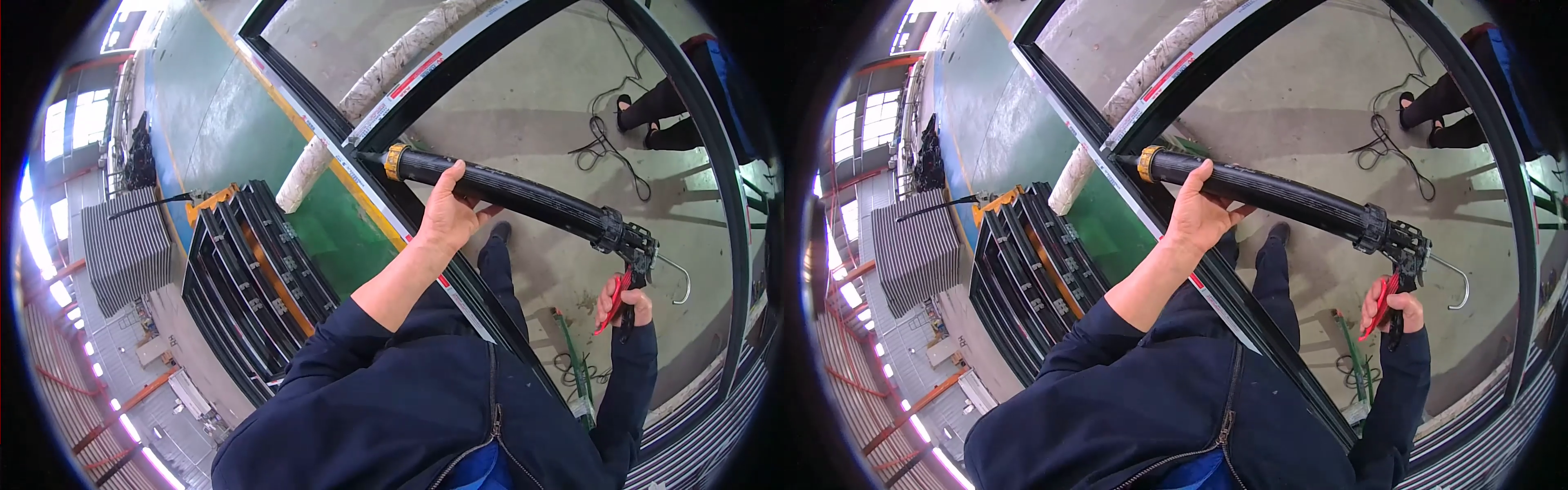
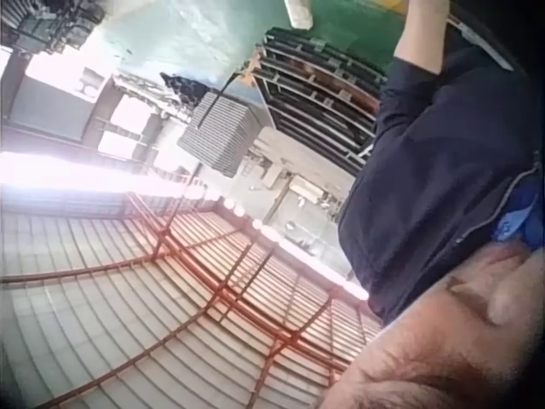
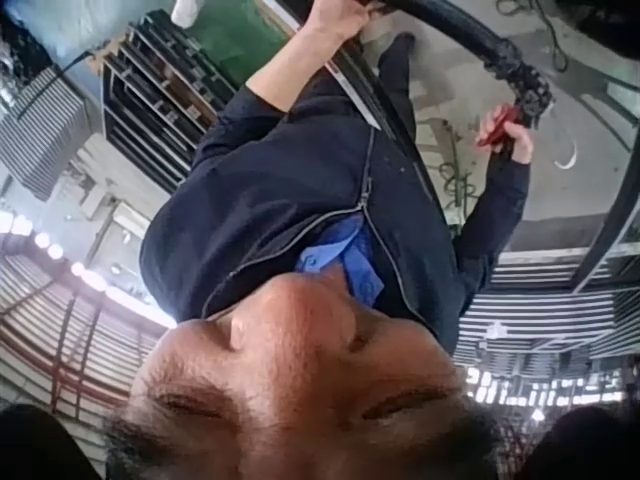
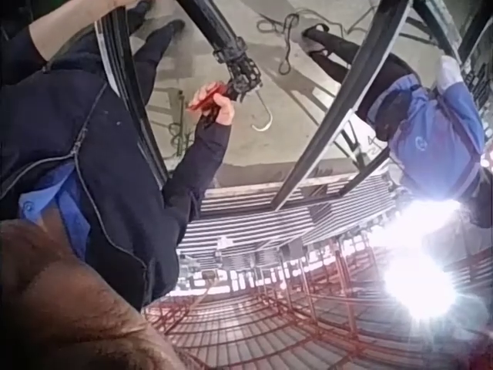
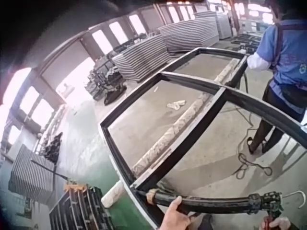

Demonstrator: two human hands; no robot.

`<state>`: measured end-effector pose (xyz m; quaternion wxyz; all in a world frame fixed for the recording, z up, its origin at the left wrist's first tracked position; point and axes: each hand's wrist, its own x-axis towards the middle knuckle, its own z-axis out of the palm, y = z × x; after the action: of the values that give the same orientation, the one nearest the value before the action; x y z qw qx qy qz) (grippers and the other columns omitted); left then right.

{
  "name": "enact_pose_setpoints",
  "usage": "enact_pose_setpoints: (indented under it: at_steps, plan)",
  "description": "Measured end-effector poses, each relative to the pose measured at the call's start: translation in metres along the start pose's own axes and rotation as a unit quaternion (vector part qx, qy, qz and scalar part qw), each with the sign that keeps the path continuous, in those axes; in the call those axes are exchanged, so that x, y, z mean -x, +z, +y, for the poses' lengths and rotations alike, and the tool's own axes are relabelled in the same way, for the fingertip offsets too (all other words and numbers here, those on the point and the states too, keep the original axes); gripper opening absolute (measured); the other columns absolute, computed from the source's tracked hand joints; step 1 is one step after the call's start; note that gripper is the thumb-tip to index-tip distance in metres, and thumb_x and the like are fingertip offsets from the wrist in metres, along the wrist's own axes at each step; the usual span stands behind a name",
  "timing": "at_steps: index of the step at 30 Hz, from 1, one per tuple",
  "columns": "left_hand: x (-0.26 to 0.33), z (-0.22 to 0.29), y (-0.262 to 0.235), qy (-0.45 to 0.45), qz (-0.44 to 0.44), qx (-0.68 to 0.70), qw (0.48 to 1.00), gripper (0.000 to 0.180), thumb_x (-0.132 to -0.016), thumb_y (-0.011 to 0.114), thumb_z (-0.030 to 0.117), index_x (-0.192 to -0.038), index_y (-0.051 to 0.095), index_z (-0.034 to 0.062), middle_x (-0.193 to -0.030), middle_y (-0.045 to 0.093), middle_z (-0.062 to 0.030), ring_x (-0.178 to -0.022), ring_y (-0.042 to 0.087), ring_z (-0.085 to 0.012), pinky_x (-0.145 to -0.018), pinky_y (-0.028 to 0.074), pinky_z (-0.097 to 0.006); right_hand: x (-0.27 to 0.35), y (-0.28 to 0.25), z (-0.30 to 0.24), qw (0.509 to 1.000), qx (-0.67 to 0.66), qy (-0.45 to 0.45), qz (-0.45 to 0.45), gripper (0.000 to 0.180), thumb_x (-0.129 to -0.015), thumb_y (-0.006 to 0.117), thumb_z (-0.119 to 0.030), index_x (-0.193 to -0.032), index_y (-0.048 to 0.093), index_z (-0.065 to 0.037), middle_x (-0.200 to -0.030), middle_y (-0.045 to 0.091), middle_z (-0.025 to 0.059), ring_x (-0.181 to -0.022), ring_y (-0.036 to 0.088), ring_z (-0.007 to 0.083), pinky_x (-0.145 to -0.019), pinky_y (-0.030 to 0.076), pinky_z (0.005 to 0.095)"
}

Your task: Apply sealant to a metal frame using a manual caulking gun.

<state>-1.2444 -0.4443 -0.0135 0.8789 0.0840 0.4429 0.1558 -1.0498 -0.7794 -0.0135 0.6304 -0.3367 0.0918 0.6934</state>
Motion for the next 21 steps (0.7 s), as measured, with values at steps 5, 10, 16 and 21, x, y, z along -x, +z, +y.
enact_pose_setpoints:
  at_steps: [5,10,16,21]
  plan:
    - [-0.0027,-0.0006,0.0002,0.002,0.014,0.002,1.000,0.034,-0.083,0.068,0.038,-0.100,0.055,0.0122,-0.103,0.058,-0.0055,-0.109,0.053,-0.0243,-0.098,0.037,-0.059,-0.0025,-0.0004,-0.0024,1.000,0.014,-0.002,0.002,0.026,-0.074,0.057,-0.021,-0.091,0.051,-0.002,-0.071,0.056,0.0150,-0.062,0.060,0.0319,-0.057,0.055,0.0457]
    - [-0.0035,-0.0004,0.0001,-0.003,0.022,0.005,1.000,0.033,-0.087,0.063,0.037,-0.103,0.057,0.0090,-0.107,0.061,-0.0068,-0.112,0.054,-0.0258,-0.101,0.037,-0.060,-0.0015,0.0024,-0.0045,0.999,0.035,0.003,0.033,0.026,-0.073,0.057,-0.022,-0.089,0.051,-0.002,-0.069,0.055,0.0141,-0.058,0.059,0.0310,-0.055,0.054,0.0451]
    - [-0.0038,-0.0023,0.0004,0.006,0.026,0.009,1.000,0.033,-0.087,0.064,0.037,-0.103,0.056,0.0089,-0.106,0.060,-0.0065,-0.110,0.055,-0.0253,-0.101,0.037,-0.060,-0.0007,0.0053,-0.0056,0.998,0.042,0.005,0.050,0.025,-0.073,0.057,-0.022,-0.088,0.051,-0.003,-0.068,0.055,0.0137,-0.057,0.058,0.0305,-0.053,0.054,0.0451]
    - [-0.0059,-0.0027,-0.0016,0.004,0.026,0.007,1.000,0.034,-0.086,0.064,0.037,-0.103,0.055,0.0087,-0.106,0.059,-0.0070,-0.109,0.055,-0.0259,-0.101,0.037,-0.061,0.0014,0.0074,-0.0049,0.998,0.042,0.003,0.051,0.024,-0.073,0.057,-0.022,-0.087,0.051,-0.003,-0.067,0.055,0.0135,-0.056,0.058,0.0301,-0.053,0.053,0.0446]
